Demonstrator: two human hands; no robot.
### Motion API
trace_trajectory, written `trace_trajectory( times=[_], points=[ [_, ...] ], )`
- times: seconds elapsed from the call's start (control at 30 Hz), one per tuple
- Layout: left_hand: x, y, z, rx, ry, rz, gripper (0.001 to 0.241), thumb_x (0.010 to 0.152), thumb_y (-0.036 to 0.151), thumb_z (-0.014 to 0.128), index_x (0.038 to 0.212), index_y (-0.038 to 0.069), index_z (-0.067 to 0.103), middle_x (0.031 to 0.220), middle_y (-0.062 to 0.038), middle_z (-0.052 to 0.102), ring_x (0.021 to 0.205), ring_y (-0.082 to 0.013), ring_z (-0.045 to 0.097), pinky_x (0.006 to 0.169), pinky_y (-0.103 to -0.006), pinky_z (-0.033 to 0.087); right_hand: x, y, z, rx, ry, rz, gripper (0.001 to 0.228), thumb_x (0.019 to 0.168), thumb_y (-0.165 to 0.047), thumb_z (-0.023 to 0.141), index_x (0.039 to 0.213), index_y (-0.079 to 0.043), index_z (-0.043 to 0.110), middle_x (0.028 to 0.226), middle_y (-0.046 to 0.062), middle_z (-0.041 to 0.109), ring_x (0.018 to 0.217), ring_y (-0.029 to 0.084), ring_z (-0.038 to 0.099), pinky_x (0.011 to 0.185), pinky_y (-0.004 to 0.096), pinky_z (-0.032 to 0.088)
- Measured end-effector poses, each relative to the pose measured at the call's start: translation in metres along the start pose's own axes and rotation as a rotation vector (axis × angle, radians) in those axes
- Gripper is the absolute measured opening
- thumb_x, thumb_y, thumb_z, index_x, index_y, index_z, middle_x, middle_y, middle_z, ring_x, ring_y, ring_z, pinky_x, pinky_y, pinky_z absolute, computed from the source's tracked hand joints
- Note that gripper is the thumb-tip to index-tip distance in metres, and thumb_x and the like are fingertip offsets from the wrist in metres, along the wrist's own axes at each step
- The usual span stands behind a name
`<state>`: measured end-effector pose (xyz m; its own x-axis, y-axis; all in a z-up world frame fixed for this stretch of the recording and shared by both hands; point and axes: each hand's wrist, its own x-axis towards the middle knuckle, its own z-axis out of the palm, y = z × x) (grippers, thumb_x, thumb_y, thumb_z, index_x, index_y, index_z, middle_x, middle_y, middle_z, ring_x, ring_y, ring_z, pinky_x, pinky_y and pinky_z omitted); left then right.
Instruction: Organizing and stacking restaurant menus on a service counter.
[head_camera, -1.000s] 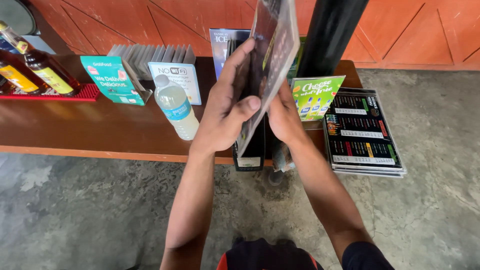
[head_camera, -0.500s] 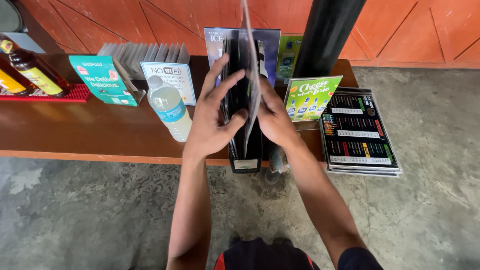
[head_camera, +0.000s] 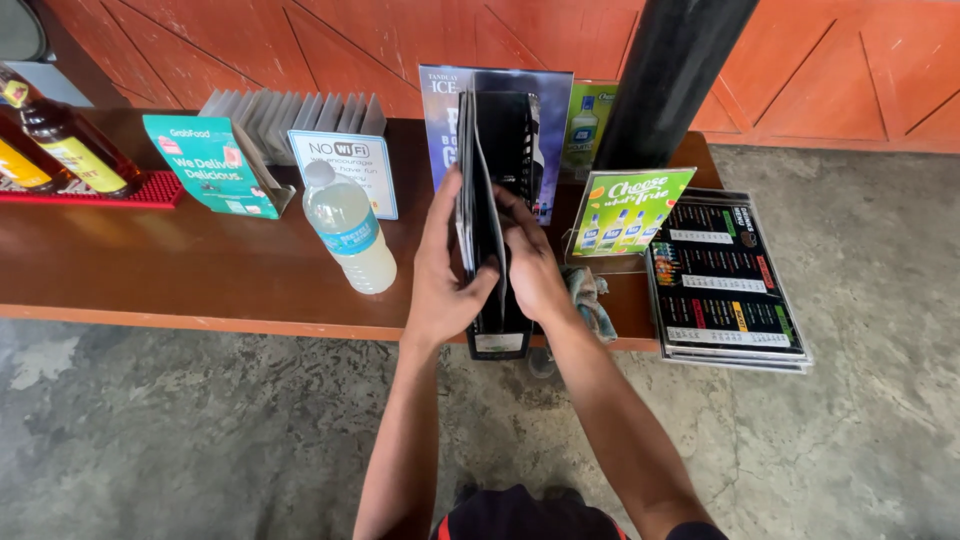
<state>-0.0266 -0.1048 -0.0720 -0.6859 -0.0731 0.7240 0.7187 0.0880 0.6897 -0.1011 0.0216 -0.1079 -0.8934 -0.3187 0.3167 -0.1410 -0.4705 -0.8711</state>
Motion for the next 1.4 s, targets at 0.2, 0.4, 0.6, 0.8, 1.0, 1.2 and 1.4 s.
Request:
trace_trajectory(
  times=[0.2,0.4,0.6,0.8,1.0,1.2,1.4],
  points=[
    [-0.002,0.000,-0.004,0.060,-0.067,0.083,0.099,0.082,-0.005,0.063,0.170,0.005,0.018,0.178,-0.017,0.023,0.168,-0.0277,0.023,0.137,-0.0378,0.022,0.003,0.009,0.004,-0.022,0.070,0.018,0.050,0.105,-0.015,0.035,0.154,-0.006,0.041,0.141,0.011,0.061,0.125,0.018,0.060,0.107,0.033,0.048],
    [-0.013,-0.011,0.001,-0.029,-0.036,-0.004,0.108,0.092,0.041,0.081,0.167,-0.002,0.016,0.173,-0.021,0.028,0.162,-0.0306,0.027,0.132,-0.0394,0.024,0.001,0.006,0.013,-0.133,0.084,-0.040,0.052,0.109,-0.031,0.049,0.152,-0.003,0.049,0.152,0.008,0.054,0.141,0.017,0.048,0.118,0.030,0.034],
    [-0.017,-0.011,0.007,-0.057,-0.026,-0.007,0.102,0.099,0.046,0.073,0.168,-0.001,0.015,0.175,-0.020,0.029,0.163,-0.0285,0.030,0.134,-0.0391,0.027,-0.005,0.000,0.019,-0.050,0.024,-0.012,0.058,0.107,-0.036,0.053,0.155,-0.005,0.044,0.150,0.010,0.052,0.137,0.018,0.051,0.115,0.032,0.039],
    [-0.024,-0.001,0.008,0.001,0.022,-0.025,0.119,0.089,0.056,0.078,0.166,-0.003,0.010,0.174,-0.021,0.024,0.158,-0.0330,0.034,0.129,-0.0424,0.030,-0.018,0.007,0.011,0.030,0.079,0.087,0.063,0.106,-0.036,0.050,0.159,-0.005,0.038,0.162,0.007,0.041,0.149,0.019,0.038,0.121,0.034,0.030],
    [-0.038,0.044,0.024,0.407,0.274,0.371,0.086,0.099,0.044,0.069,0.163,0.004,0.030,0.170,-0.020,0.035,0.160,-0.0386,0.030,0.134,-0.0509,0.028,-0.057,-0.033,0.011,0.056,-0.035,-0.133,0.071,0.110,-0.037,0.051,0.165,-0.001,0.023,0.172,0.016,0.027,0.162,0.030,0.021,0.133,0.043,0.013],
    [-0.050,0.047,0.064,0.152,-0.076,0.347,0.057,0.105,0.027,0.069,0.151,-0.001,0.052,0.164,-0.027,0.041,0.160,-0.0439,0.039,0.130,-0.0510,0.037,-0.101,-0.091,0.000,-0.146,0.020,-0.235,0.076,0.112,-0.041,0.047,0.167,-0.003,0.013,0.175,0.018,0.019,0.165,0.032,0.017,0.135,0.046,0.015],
    [-0.044,0.032,0.104,-0.029,-0.284,0.090,0.064,0.104,0.029,0.065,0.157,-0.002,0.046,0.168,-0.021,0.044,0.156,-0.0354,0.043,0.129,-0.0445,0.040,-0.130,-0.090,-0.049,-0.210,0.213,-0.257,0.075,0.111,-0.039,0.046,0.166,0.001,0.015,0.173,0.020,0.023,0.162,0.033,0.023,0.132,0.045,0.020]
  ],
)
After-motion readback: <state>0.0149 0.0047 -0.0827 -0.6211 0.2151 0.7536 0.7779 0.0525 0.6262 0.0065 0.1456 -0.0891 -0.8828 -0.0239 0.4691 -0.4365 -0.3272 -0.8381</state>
